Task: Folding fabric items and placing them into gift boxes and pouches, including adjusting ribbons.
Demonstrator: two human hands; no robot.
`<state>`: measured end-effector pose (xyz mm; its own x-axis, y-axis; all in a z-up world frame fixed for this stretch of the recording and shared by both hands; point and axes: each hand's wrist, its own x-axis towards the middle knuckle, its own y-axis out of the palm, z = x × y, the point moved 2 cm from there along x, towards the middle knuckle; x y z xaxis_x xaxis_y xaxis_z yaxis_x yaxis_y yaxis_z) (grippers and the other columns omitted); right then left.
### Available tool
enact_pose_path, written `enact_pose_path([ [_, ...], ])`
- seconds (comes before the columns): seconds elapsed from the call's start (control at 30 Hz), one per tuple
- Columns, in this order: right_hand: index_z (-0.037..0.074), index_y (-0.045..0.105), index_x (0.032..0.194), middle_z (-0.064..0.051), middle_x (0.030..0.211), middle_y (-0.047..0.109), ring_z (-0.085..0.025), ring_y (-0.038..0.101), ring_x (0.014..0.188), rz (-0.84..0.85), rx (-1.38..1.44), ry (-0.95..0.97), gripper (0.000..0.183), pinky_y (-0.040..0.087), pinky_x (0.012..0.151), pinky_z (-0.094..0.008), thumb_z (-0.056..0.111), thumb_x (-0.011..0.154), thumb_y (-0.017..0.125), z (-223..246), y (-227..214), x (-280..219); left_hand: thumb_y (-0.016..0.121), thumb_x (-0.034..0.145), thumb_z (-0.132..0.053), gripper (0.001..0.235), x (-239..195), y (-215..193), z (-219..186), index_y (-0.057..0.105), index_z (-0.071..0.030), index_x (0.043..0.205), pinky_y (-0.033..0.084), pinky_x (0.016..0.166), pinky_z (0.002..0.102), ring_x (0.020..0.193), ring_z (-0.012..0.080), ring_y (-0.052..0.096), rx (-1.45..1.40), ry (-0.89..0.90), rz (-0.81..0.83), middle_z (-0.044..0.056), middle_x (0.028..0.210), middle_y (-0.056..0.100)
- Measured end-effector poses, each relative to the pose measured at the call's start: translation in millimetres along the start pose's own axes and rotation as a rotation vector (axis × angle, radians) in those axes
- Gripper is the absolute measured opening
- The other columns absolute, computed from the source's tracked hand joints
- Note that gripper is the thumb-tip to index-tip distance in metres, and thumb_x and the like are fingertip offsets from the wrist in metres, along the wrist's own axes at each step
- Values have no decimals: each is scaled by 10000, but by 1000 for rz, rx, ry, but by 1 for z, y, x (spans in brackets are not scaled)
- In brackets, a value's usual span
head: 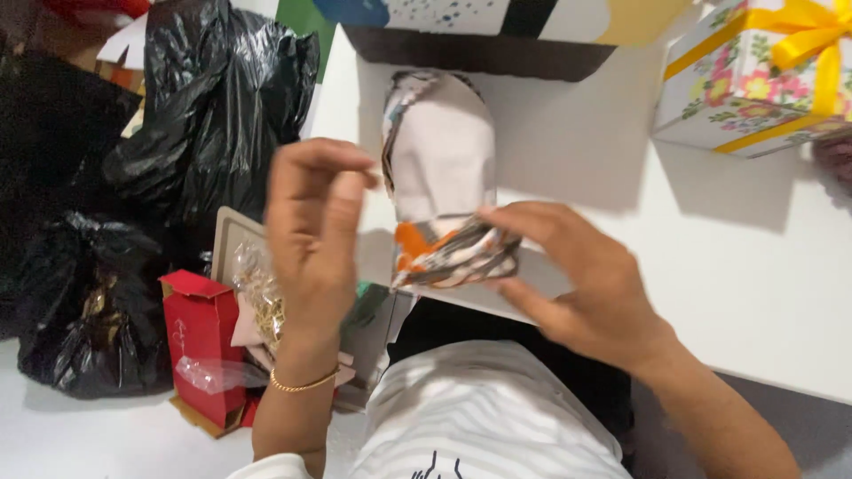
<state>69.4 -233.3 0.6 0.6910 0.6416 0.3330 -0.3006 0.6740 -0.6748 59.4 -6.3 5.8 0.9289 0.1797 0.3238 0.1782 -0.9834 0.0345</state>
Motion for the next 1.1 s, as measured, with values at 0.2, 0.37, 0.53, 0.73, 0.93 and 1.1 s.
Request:
enact_pose_path([
  [0.2, 2, 551, 1432, -87, 1190, 652, -157, 652, 1092, -134, 541, 442, 703, 524, 1119, -278, -30, 772, 789, -26, -45, -26, 541, 1032, -87, 292, -2, -5, 23, 476, -70, 1315, 631, 799, 230, 1136, 184, 606, -29, -284, 71, 100, 1296, 561],
  [0.37, -75, 515, 1494, -168, 1224, 690, -256, 698, 1046, -305, 976, 556, 696, 603, 837, -354, 119, 848, 689, -49, -87, -61, 595, 1010, -261, 393, -11, 28, 31, 507, -62, 1338, 533, 1017, 313, 1159, 169, 652, -192, -392, 222, 54, 1312, 592],
  [0.53, -34, 623, 1277, -131, 1110, 734, -256, 750, 957, -448, 1168, 509, 433, 615, 833, -394, 198, 934, 749, -81, -106, -108, 634, 965, -300, 506, -15, 46, 29, 432, -83, 1375, 474, 1133, 350, 1300, 232, 565, -80, -316, 257, 91, 1408, 526],
  [0.73, -58, 604, 1377, -187, 1247, 721, -373, 714, 1113, -621, 1217, 605, 507, 587, 904, -546, 230, 969, 696, -64, -112, -121, 727, 770, -647, 988, -40, 102, 3, 331, -91, 1484, 481, 1172, 503, 1478, 340, 411, 337, 90, 228, 161, 1555, 284],
  [0.93, -81, 559, 1409, -208, 1218, 731, -362, 742, 1057, -638, 1207, 533, 528, 609, 892, -522, 200, 979, 682, -35, -112, -115, 697, 824, -55, 330, -17, 116, 18, 597, -16, 1136, 530, 1016, 411, 1145, 332, 580, 334, 262, 89, 178, 1236, 482],
  [1.1, 25, 628, 1445, -144, 1416, 682, -351, 652, 1288, -955, 1395, 591, 494, 496, 1024, -612, 171, 975, 666, -58, -112, -160, 615, 969, -35, 140, -7, 88, 46, 593, -135, 1064, 460, 989, 293, 1199, 175, 566, -332, -214, 70, 62, 1170, 643],
])
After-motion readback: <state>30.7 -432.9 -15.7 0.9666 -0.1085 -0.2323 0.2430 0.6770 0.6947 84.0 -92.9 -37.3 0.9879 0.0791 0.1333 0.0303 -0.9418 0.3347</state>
